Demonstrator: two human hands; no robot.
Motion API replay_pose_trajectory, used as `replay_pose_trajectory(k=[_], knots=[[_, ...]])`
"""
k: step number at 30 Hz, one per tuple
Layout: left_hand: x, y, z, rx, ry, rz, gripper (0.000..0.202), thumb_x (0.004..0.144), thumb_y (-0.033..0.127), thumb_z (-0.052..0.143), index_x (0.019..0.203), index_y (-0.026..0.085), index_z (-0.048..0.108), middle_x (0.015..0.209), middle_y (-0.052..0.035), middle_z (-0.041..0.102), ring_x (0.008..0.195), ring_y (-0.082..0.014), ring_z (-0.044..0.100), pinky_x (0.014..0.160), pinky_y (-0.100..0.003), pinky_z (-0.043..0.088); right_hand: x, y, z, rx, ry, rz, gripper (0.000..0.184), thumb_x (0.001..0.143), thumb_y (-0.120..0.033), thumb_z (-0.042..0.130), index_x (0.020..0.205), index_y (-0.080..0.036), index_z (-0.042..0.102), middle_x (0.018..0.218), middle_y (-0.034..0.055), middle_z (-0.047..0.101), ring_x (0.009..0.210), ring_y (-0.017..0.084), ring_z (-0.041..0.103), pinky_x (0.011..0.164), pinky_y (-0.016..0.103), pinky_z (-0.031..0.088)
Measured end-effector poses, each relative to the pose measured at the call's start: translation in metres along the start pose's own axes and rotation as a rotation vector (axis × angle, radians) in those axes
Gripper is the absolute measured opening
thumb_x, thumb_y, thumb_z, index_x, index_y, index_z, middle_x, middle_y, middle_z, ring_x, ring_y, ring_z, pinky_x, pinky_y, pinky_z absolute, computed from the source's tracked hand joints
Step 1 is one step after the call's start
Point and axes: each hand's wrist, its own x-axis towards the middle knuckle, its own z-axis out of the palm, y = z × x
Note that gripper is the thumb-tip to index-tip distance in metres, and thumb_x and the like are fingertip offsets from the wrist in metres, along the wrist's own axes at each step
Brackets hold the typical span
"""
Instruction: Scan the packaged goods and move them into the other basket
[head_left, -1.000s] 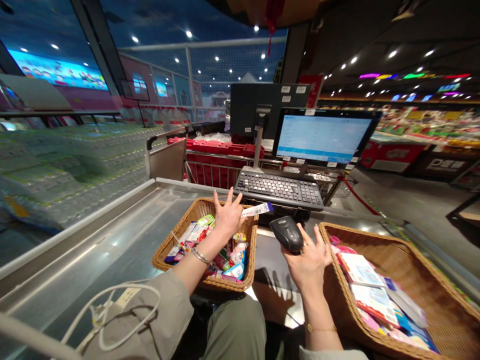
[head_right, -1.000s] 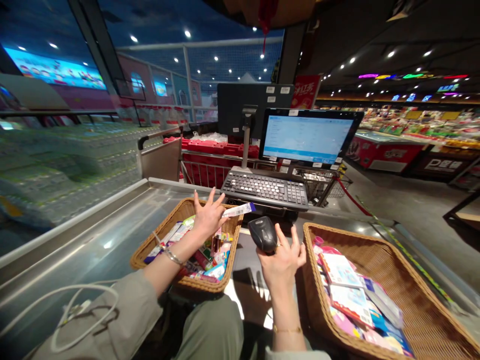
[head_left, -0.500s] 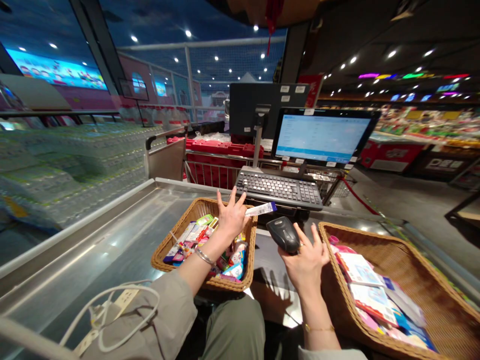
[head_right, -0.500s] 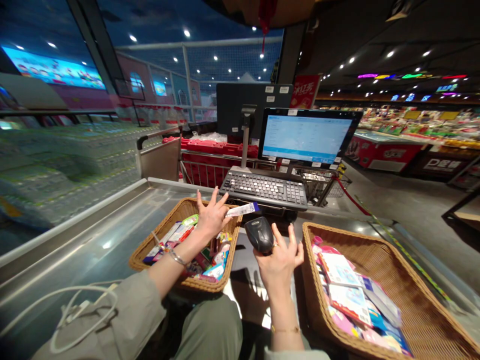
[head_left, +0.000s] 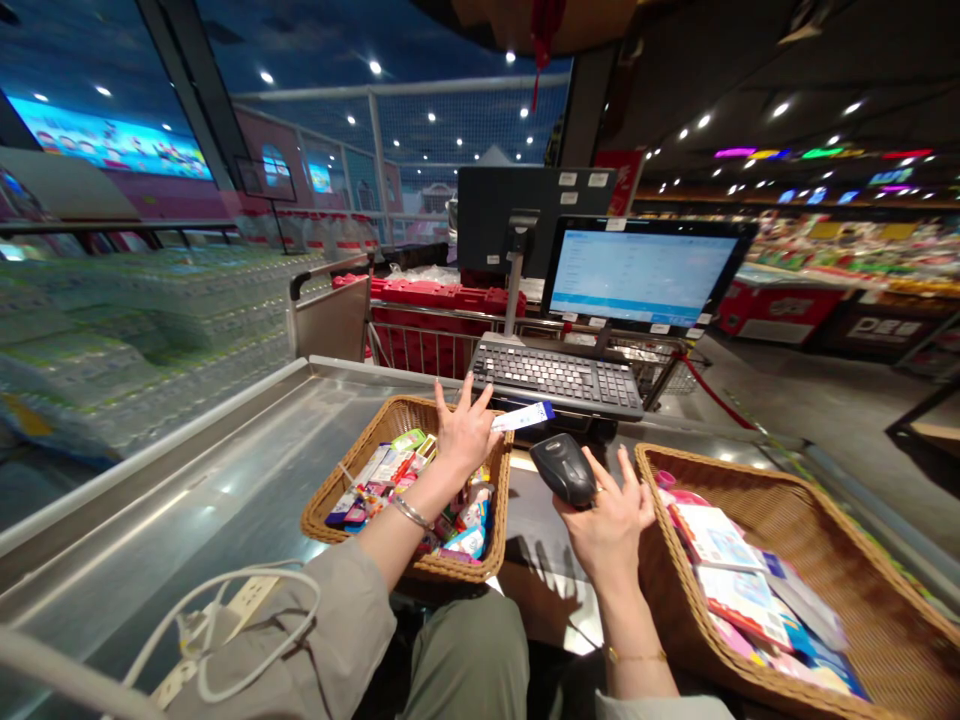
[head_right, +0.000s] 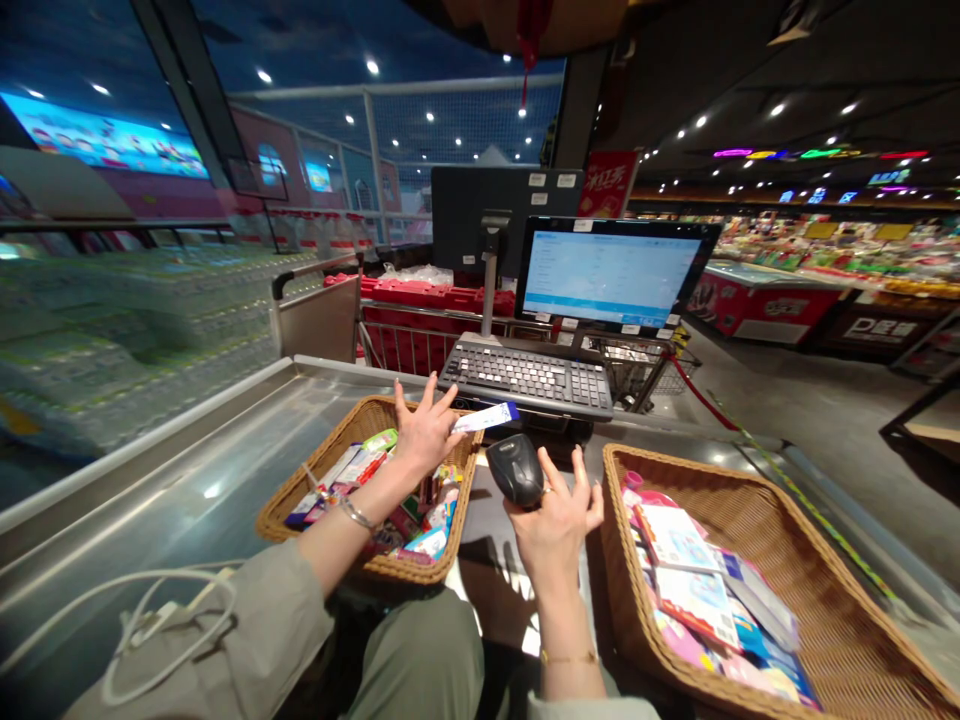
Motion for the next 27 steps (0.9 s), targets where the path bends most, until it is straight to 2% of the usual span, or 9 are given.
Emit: replay_pose_trajectory(k=[8,16,21,27], knots=[[0.000,0.002,0.000,0.001,0.058,0.000,0.006,0.083,0.027,0.072,0.082,0.022,0.073,0.146,-0.0072,0.056,0.149,-0.0393,0.028,0.113,-0.080,-0.007,-0.001,0.000,0.000,-0.008,-0.010,-0.031,0.028,0.080,-0.038,0.058,0.100,-0.022,0.071,0.123,0.0080,0.070,0.139,0.036,0.039,0.109,0.062,0.020],[0.002,0.005,-0.007,-0.010,0.091,0.014,0.005,0.081,0.027,0.074,0.079,0.022,0.073,0.143,-0.0076,0.059,0.147,-0.0399,0.032,0.112,-0.082,-0.004,0.003,0.000,-0.008,-0.027,0.044,-0.016,0.027,0.081,-0.041,0.057,0.091,-0.021,0.072,0.123,0.0088,0.070,0.138,0.036,0.040,0.110,0.060,0.021],[0.004,0.010,-0.008,-0.007,0.093,0.036,0.008,0.083,0.028,0.073,0.079,0.021,0.072,0.143,-0.0087,0.059,0.147,-0.0408,0.031,0.112,-0.083,-0.002,0.004,0.002,-0.017,-0.034,0.071,-0.001,0.034,0.083,-0.043,0.058,0.105,-0.021,0.071,0.125,0.0083,0.070,0.139,0.035,0.040,0.110,0.058,0.022],[0.008,0.019,-0.010,-0.014,0.121,0.074,0.009,0.081,0.030,0.075,0.081,0.021,0.073,0.141,-0.0096,0.060,0.146,-0.0417,0.033,0.112,-0.083,-0.004,0.005,0.011,-0.027,-0.033,0.151,0.005,0.041,0.083,-0.044,0.059,0.113,-0.017,0.069,0.123,0.0122,0.070,0.138,0.035,0.042,0.110,0.058,0.025]])
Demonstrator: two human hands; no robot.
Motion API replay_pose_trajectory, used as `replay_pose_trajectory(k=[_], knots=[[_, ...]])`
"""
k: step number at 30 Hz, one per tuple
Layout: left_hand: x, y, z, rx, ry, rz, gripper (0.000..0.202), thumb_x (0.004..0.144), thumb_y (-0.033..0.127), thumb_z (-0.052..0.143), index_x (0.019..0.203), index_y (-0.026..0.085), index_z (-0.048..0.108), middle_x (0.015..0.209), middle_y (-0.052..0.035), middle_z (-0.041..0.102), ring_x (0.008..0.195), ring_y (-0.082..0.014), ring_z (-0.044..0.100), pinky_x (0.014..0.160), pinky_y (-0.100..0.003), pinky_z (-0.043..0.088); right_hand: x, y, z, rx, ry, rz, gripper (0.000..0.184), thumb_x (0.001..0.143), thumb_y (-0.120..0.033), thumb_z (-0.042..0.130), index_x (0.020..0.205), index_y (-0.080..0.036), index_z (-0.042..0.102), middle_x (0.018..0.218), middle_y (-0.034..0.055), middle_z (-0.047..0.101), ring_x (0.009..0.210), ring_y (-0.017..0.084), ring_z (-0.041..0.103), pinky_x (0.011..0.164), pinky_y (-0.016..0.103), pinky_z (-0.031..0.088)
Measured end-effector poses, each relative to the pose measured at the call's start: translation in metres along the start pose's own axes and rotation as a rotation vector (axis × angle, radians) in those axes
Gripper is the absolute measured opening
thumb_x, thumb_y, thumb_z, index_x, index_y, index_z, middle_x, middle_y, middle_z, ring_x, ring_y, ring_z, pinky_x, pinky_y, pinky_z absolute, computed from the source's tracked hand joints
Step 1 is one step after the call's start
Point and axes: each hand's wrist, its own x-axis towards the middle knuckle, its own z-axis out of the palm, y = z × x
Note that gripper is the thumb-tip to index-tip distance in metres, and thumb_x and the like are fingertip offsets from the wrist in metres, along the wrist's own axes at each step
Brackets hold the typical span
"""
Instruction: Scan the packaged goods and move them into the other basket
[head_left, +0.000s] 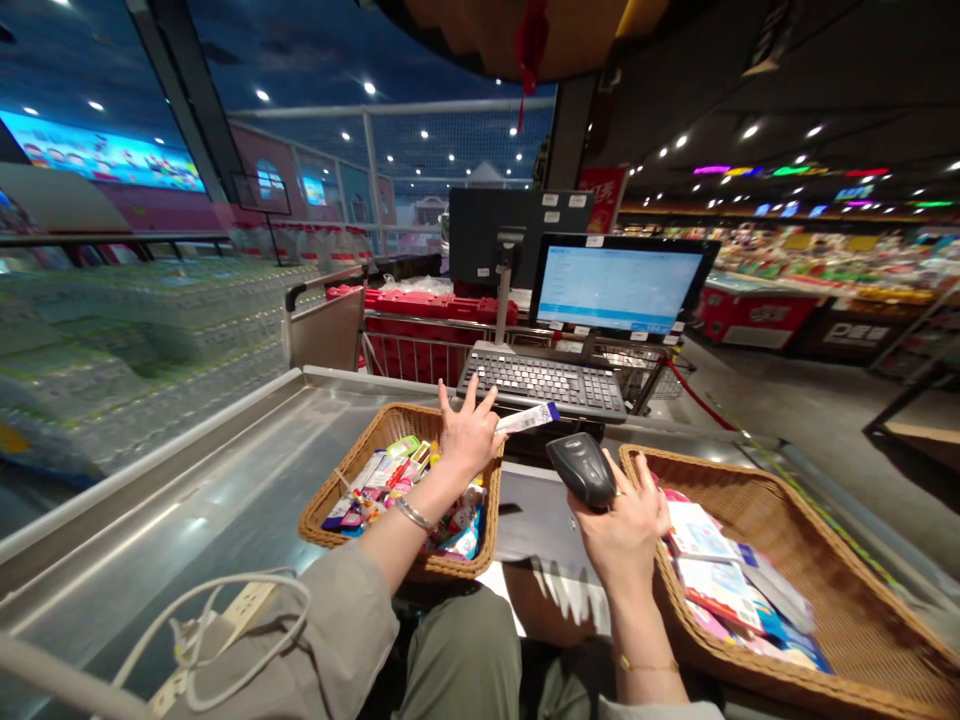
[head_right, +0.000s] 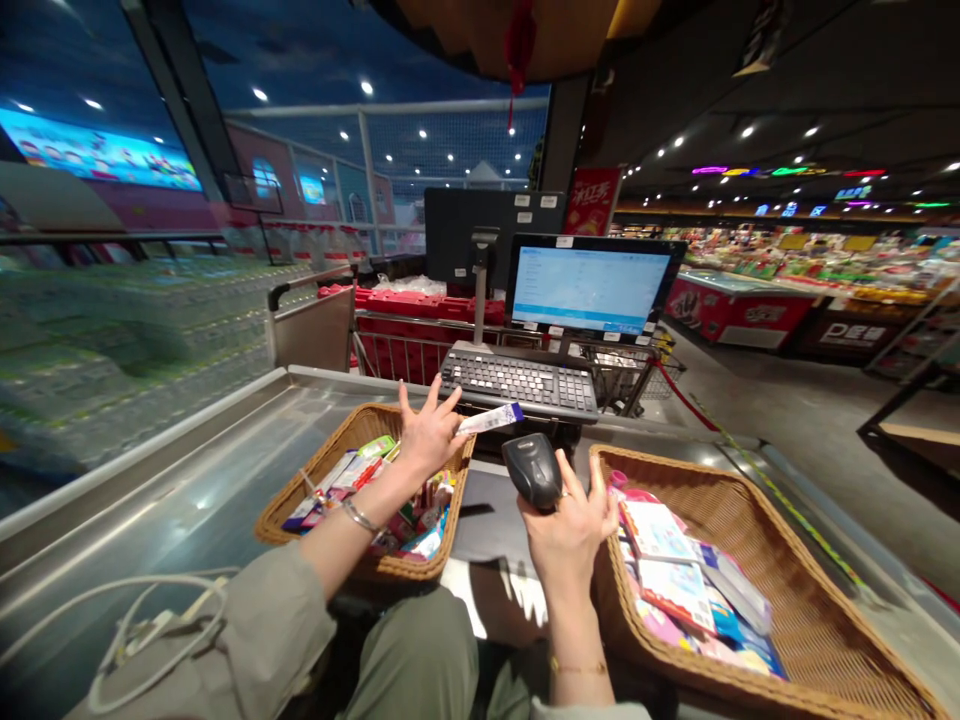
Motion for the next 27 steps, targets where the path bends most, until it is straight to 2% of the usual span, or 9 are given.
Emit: replay_pose_trajectory(k=[10,16,20,27], knots=[[0.007,0.024,0.000,-0.023,-0.001,0.054,0.009,0.081,0.029,0.076,0.079,0.021,0.072,0.141,-0.0077,0.061,0.147,-0.0398,0.032,0.112,-0.082,-0.004,0.004,0.021,-0.023,-0.014,0.091,0.113,0.051,0.081,-0.051,0.059,0.114,-0.014,0.070,0.117,0.0174,0.069,0.135,0.038,0.044,0.111,0.059,0.024],[0.012,0.042,0.003,-0.044,-0.005,0.083,0.008,0.082,0.028,0.075,0.078,0.022,0.071,0.142,-0.0074,0.060,0.147,-0.0395,0.032,0.112,-0.082,-0.005,0.007,0.035,-0.041,-0.040,0.133,0.192,0.051,0.079,-0.060,0.061,0.098,-0.015,0.074,0.102,0.0165,0.074,0.132,0.038,0.048,0.110,0.057,0.027],[0.016,0.053,0.005,-0.050,-0.019,0.098,0.008,0.081,0.028,0.076,0.079,0.022,0.071,0.143,-0.0069,0.059,0.148,-0.0394,0.031,0.112,-0.081,-0.006,0.008,0.039,-0.053,-0.057,0.189,0.250,0.056,0.077,-0.065,0.061,0.098,-0.015,0.075,0.107,0.0184,0.073,0.131,0.039,0.050,0.109,0.060,0.027],[0.022,0.073,0.007,-0.083,-0.042,0.135,0.006,0.081,0.026,0.076,0.081,0.022,0.072,0.144,-0.0081,0.059,0.147,-0.0402,0.032,0.111,-0.082,-0.007,0.006,0.051,-0.069,-0.063,0.211,0.296,0.049,0.077,-0.059,0.063,0.093,-0.014,0.072,0.106,0.0192,0.071,0.129,0.037,0.050,0.108,0.055,0.031]])
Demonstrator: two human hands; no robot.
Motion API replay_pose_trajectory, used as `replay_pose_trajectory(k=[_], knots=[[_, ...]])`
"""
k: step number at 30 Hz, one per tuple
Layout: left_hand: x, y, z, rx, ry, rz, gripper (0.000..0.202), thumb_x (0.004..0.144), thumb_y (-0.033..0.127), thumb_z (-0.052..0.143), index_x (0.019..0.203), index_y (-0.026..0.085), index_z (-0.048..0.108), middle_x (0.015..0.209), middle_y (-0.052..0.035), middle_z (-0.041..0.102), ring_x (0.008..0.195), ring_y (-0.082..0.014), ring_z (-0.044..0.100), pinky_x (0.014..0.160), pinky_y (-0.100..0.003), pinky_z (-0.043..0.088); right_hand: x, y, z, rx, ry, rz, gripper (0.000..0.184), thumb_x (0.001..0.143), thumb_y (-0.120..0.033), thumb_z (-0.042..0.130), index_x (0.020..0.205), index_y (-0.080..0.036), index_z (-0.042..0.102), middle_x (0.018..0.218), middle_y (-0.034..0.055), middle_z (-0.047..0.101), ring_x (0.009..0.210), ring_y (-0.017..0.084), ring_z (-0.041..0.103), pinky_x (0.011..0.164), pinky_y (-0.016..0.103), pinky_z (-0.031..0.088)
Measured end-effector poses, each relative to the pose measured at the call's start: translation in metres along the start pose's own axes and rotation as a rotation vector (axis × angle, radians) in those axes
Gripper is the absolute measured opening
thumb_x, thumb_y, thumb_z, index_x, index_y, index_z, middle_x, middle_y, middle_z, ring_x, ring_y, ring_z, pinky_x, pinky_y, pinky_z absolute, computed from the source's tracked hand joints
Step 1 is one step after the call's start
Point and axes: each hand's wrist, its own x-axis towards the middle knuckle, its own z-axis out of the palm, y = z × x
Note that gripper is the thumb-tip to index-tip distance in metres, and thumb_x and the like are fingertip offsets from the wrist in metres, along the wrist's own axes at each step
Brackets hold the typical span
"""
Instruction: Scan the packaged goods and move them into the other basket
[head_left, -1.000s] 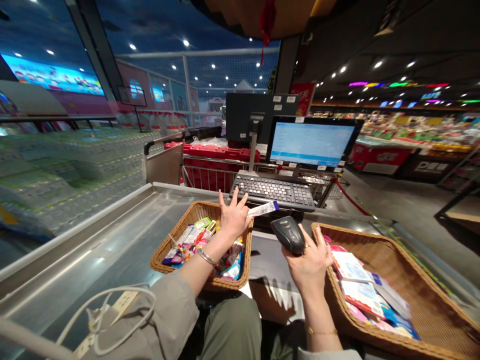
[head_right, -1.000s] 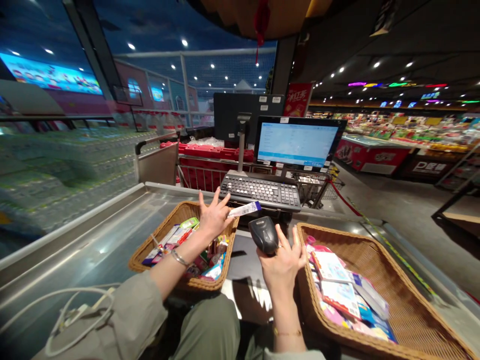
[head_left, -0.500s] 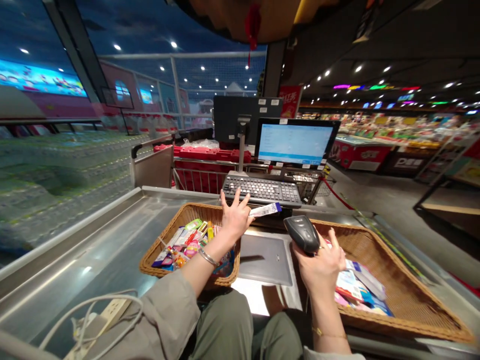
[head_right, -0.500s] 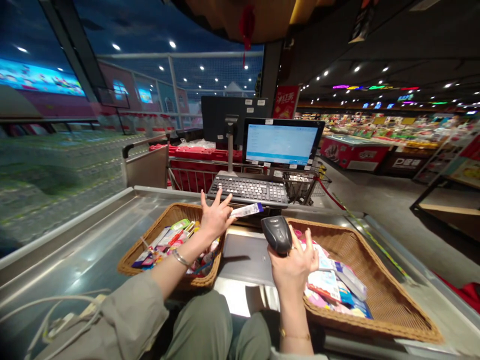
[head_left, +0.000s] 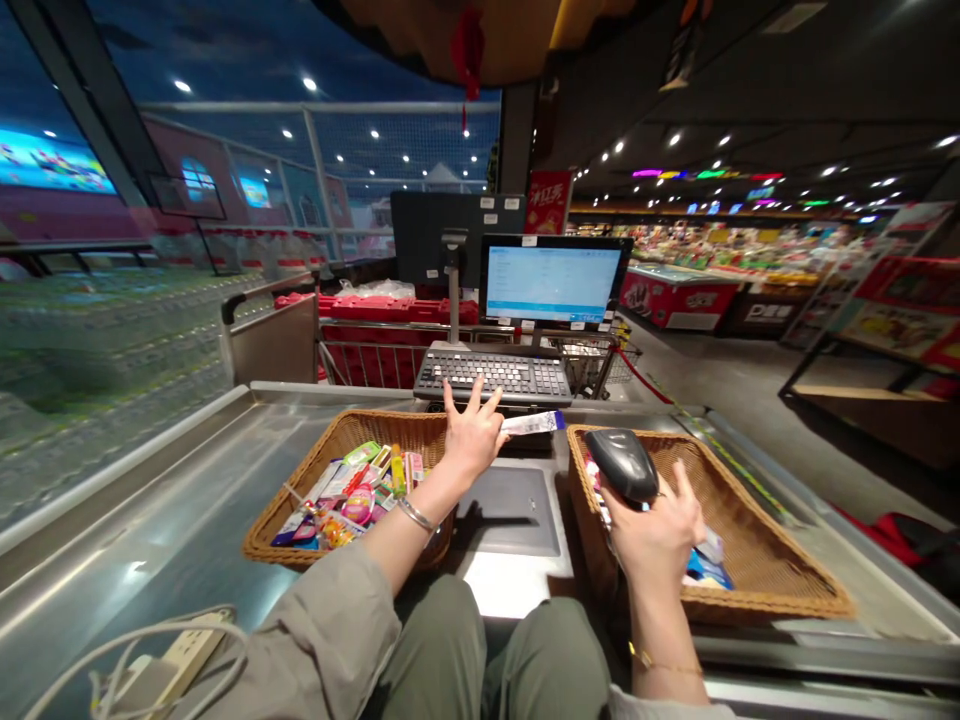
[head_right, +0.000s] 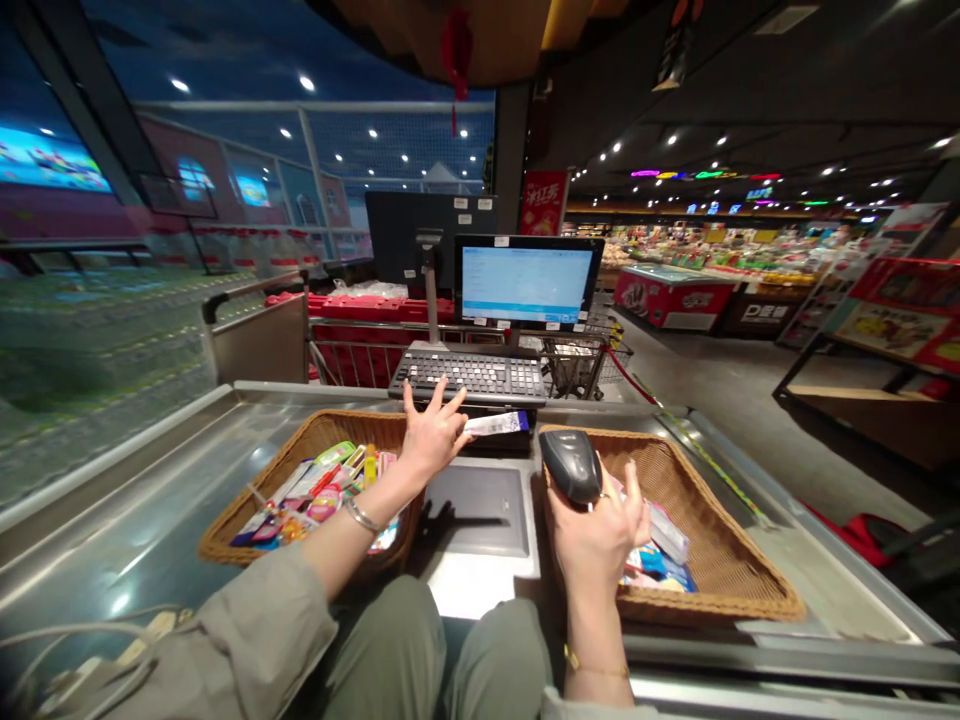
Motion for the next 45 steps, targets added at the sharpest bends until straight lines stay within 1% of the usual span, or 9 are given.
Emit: replay_pose_trajectory(k=[6,11,15,20,25,30,35,38,45], knots=[[0.006,0.011,0.010,-0.018,0.012,0.061,0.007,0.080,0.023,0.077,0.082,0.022,0.071,0.144,-0.0074,0.059,0.147,-0.0396,0.032,0.111,-0.082,-0.008,0.005,0.012,-0.011,0.008,0.034,0.049,0.041,0.074,-0.055,0.067,0.086,-0.015,0.071,0.106,0.0182,0.070,0.129,0.037,0.050,0.109,0.056,0.032],[0.011,0.023,0.017,-0.031,0.006,0.101,0.003,0.082,0.021,0.074,0.084,0.023,0.072,0.144,-0.0064,0.059,0.147,-0.0390,0.033,0.110,-0.082,-0.008,0.012,0.021,-0.021,-0.021,0.056,0.138,0.047,0.068,-0.057,0.070,0.086,-0.014,0.073,0.130,0.0223,0.060,0.127,0.039,0.050,0.109,0.056,0.033],[0.015,0.033,0.022,-0.042,0.005,0.146,0.003,0.086,0.022,0.070,0.084,0.023,0.072,0.145,-0.0052,0.058,0.147,-0.0384,0.032,0.111,-0.082,-0.006,0.016,0.027,-0.028,-0.028,0.096,0.152,0.051,0.066,-0.059,0.069,0.088,-0.014,0.073,0.128,0.0209,0.062,0.123,0.039,0.053,0.109,0.056,0.033],[0.019,0.043,0.033,-0.057,0.017,0.218,0.010,0.091,0.023,0.064,0.089,0.025,0.074,0.144,-0.0045,0.058,0.147,-0.0377,0.033,0.111,-0.081,-0.007,0.018,0.037,-0.035,-0.067,0.119,0.173,0.048,0.067,-0.055,0.070,0.092,-0.013,0.074,0.136,0.0225,0.058,0.127,0.038,0.052,0.111,0.055,0.032],[0.022,0.052,0.042,-0.071,0.011,0.297,0.010,0.091,0.023,0.066,0.094,0.027,0.074,0.146,-0.0037,0.057,0.148,-0.0362,0.031,0.111,-0.080,-0.011,0.020,0.050,-0.041,-0.080,0.131,0.179,0.048,0.068,-0.053,0.071,0.093,-0.012,0.074,0.136,0.0241,0.058,0.131,0.039,0.050,0.112,0.056,0.032],[0.024,0.063,0.047,-0.080,-0.019,0.363,0.011,0.092,0.022,0.064,0.093,0.027,0.073,0.147,-0.0019,0.056,0.149,-0.0354,0.028,0.111,-0.078,-0.013,0.023,0.055,-0.046,-0.088,0.155,0.173,0.045,0.068,-0.050,0.072,0.094,-0.013,0.074,0.127,0.0216,0.063,0.130,0.040,0.049,0.111,0.058,0.032],[0.025,0.073,0.053,-0.085,-0.022,0.435,0.013,0.093,0.021,0.063,0.093,0.028,0.073,0.146,-0.0008,0.057,0.149,-0.0356,0.029,0.110,-0.077,-0.016,0.024,0.062,-0.050,-0.103,0.169,0.200,0.049,0.068,-0.050,0.072,0.095,-0.010,0.073,0.128,0.0235,0.061,0.130,0.039,0.049,0.112,0.055,0.033],[0.027,0.078,0.058,-0.090,-0.022,0.480,0.012,0.095,0.025,0.061,0.094,0.029,0.073,0.145,-0.0004,0.058,0.149,-0.0346,0.028,0.110,-0.075,-0.020,0.024,0.068,-0.052,-0.118,0.172,0.186,0.047,0.068,-0.052,0.070,0.091,-0.012,0.072,0.127,0.0219,0.062,0.128,0.037,0.050,0.110,0.054,0.035],[0.031,0.093,0.061,-0.056,-0.019,0.617,0.019,0.098,0.025,0.055,0.103,0.032,0.072,0.147,0.0025,0.056,0.151,-0.0307,0.024,0.112,-0.071,-0.022,0.024,0.076,-0.055,-0.111,0.189,0.193,0.048,0.066,-0.050,0.073,0.091,-0.009,0.073,0.128,0.0244,0.062,0.127,0.038,0.052,0.110,0.054,0.036]])
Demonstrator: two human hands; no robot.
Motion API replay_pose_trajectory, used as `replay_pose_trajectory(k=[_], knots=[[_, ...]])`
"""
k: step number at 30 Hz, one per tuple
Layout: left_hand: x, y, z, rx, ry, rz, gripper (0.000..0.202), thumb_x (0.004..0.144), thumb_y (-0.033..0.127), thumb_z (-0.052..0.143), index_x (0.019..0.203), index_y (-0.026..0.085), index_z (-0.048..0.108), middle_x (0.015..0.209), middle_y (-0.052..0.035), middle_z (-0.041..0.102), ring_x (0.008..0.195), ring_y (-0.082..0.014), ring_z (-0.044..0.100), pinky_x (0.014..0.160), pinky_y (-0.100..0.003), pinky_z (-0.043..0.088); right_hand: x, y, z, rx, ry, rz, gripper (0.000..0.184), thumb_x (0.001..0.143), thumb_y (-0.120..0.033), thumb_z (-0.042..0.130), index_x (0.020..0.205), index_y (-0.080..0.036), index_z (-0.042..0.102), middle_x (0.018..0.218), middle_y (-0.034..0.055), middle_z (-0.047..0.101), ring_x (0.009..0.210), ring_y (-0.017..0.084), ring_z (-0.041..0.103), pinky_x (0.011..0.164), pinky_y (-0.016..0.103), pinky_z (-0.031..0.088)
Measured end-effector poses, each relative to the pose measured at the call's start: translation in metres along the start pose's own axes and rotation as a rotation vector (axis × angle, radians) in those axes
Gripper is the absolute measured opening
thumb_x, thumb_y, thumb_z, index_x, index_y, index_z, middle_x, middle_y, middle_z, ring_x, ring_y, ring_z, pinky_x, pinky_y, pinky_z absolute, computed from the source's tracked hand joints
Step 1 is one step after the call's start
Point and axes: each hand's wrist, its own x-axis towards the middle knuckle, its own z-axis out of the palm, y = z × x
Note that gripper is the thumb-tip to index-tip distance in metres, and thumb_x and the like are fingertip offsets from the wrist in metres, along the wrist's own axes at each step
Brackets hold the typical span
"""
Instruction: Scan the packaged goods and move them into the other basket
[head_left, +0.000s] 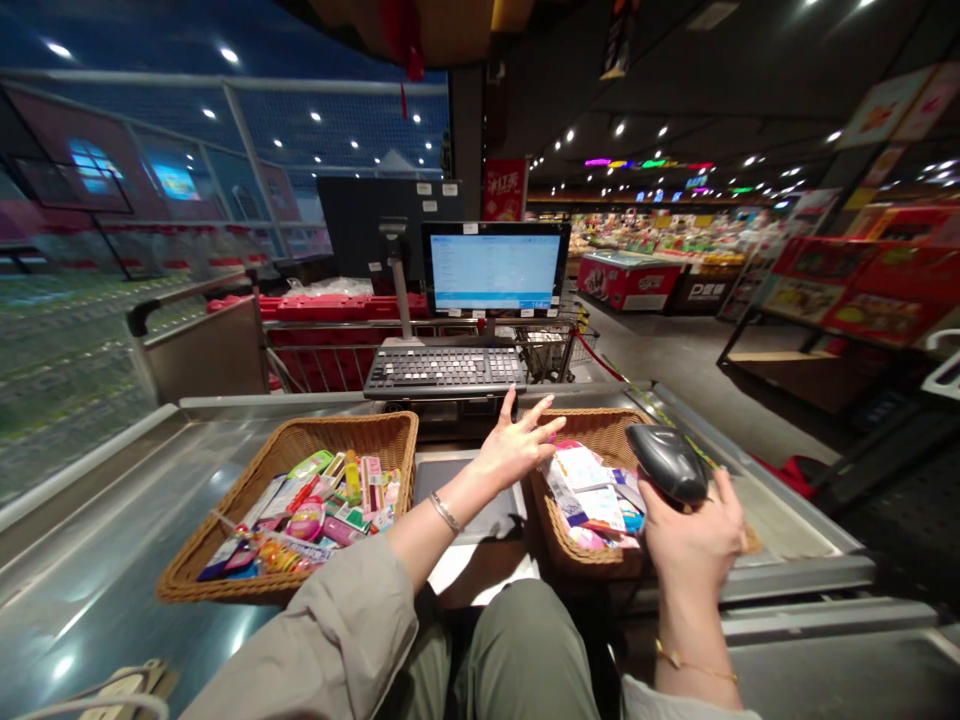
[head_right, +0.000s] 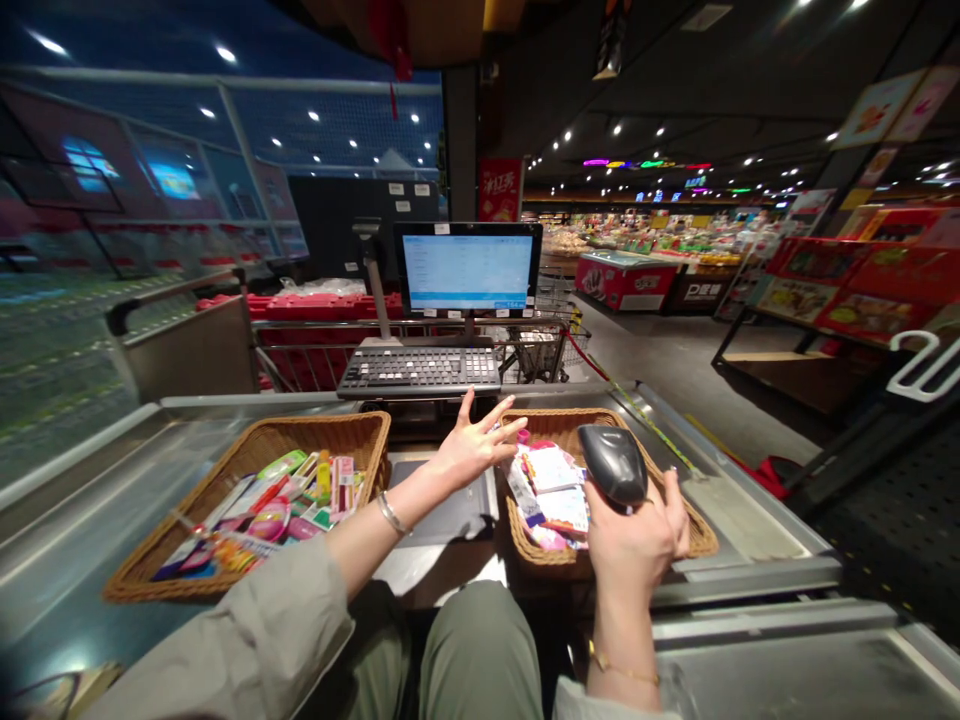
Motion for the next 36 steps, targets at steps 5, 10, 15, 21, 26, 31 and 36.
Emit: replay_pose_trajectory(k=[5,10,15,21,26,31,36], knots=[[0.006,0.015,0.002,0.011,-0.031,-0.045,0.038,0.100,0.023,0.048,0.134,0.037,0.058,0.159,0.0013,0.039,0.153,-0.0284,0.014,0.115,-0.071,-0.015,-0.001,-0.001,0.000,-0.004,0.013,-0.018,0.048,0.065,-0.055,0.073,0.085,-0.011,0.073,0.115,0.0231,0.068,0.124,0.039,0.055,0.108,0.055,0.039],[-0.002,0.017,0.006,0.021,-0.069,-0.145,0.045,0.099,0.023,0.048,0.144,0.030,0.049,0.162,-0.0049,0.032,0.153,-0.0307,0.016,0.115,-0.074,-0.011,-0.002,-0.001,-0.001,-0.005,-0.002,-0.001,0.050,0.068,-0.058,0.070,0.086,-0.011,0.073,0.111,0.0225,0.069,0.127,0.039,0.053,0.109,0.054,0.037],[-0.023,0.010,0.006,0.017,-0.078,-0.227,0.050,0.096,0.036,0.056,0.145,0.030,0.047,0.163,-0.0071,0.031,0.154,-0.0311,0.016,0.115,-0.075,-0.007,-0.007,-0.003,0.002,-0.007,-0.010,0.049,0.055,0.067,-0.057,0.070,0.095,-0.010,0.074,0.130,0.0237,0.062,0.128,0.039,0.052,0.111,0.054,0.035],[-0.047,0.006,-0.004,0.011,-0.097,-0.313,0.065,0.088,0.045,0.067,0.147,0.028,0.045,0.162,-0.0109,0.032,0.153,-0.0327,0.017,0.115,-0.074,-0.007,-0.012,-0.012,0.008,0.010,-0.037,0.072,0.055,0.066,-0.055,0.073,0.099,-0.010,0.074,0.136,0.0233,0.058,0.128,0.039,0.052,0.113,0.055,0.032],[-0.069,0.000,-0.014,0.034,-0.124,-0.373,0.068,0.087,0.050,0.066,0.147,0.026,0.045,0.162,-0.0114,0.031,0.153,-0.0340,0.017,0.116,-0.074,-0.007,-0.015,-0.022,0.013,0.019,-0.058,0.073,0.050,0.065,-0.054,0.073,0.091,-0.011,0.074,0.134,0.0242,0.059,0.129,0.040,0.051,0.112,0.056,0.032],[-0.094,-0.009,-0.022,0.072,-0.163,-0.440,0.067,0.089,0.053,0.062,0.148,0.026,0.044,0.164,-0.0092,0.026,0.154,-0.0337,0.015,0.116,-0.076,-0.002,-0.020,-0.036,0.018,0.022,-0.090,0.042,0.050,0.065,-0.054,0.072,0.091,-0.012,0.074,0.137,0.0222,0.058,0.130,0.040,0.050,0.112,0.056,0.032],[-0.118,-0.020,-0.029,0.099,-0.174,-0.508,0.066,0.090,0.054,0.061,0.148,0.027,0.045,0.164,-0.0089,0.026,0.154,-0.0348,0.015,0.116,-0.076,0.004,-0.025,-0.048,0.024,0.052,-0.103,-0.014,0.050,0.064,-0.057,0.071,0.087,-0.013,0.074,0.133,0.0222,0.061,0.126,0.041,0.053,0.109,0.057,0.035]])
